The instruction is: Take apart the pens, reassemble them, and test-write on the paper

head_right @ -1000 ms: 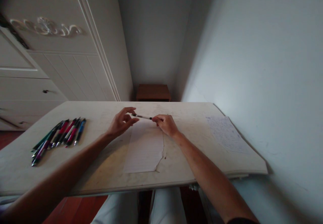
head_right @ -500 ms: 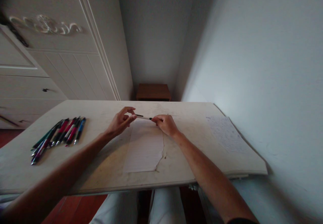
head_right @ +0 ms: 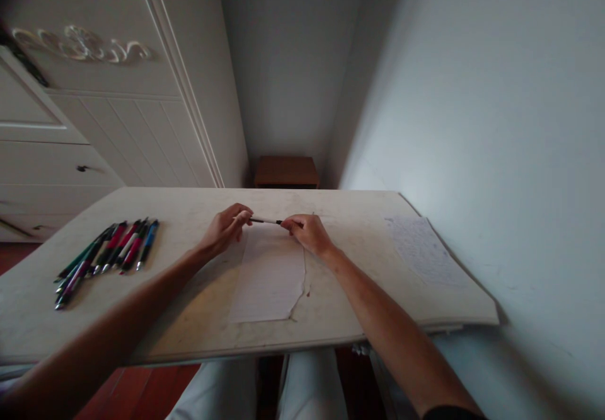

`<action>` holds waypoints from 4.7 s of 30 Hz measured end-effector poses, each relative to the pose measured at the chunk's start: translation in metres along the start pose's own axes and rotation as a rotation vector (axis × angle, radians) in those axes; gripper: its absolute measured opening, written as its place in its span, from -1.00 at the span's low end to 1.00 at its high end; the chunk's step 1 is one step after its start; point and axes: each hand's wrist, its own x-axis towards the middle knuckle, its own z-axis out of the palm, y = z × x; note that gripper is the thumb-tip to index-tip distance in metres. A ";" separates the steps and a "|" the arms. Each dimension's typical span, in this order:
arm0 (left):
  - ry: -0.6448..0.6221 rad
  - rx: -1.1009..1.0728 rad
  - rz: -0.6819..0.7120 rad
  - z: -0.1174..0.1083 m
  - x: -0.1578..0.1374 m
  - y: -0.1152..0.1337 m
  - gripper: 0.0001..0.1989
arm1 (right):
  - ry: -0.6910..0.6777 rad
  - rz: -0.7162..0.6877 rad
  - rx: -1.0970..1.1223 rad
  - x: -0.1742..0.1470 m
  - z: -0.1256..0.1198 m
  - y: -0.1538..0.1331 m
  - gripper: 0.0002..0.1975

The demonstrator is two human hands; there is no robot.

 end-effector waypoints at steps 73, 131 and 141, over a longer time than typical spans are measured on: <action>-0.092 0.006 0.006 0.006 0.002 0.004 -0.66 | -0.003 -0.095 0.002 0.000 -0.003 -0.006 -0.91; -0.044 0.281 0.449 -0.016 0.016 -0.024 -0.87 | 0.027 -0.153 -0.144 0.009 -0.043 0.028 -0.92; 0.044 0.230 0.353 -0.009 0.012 -0.012 -0.78 | 0.054 -0.155 -0.095 0.010 -0.047 0.028 -0.90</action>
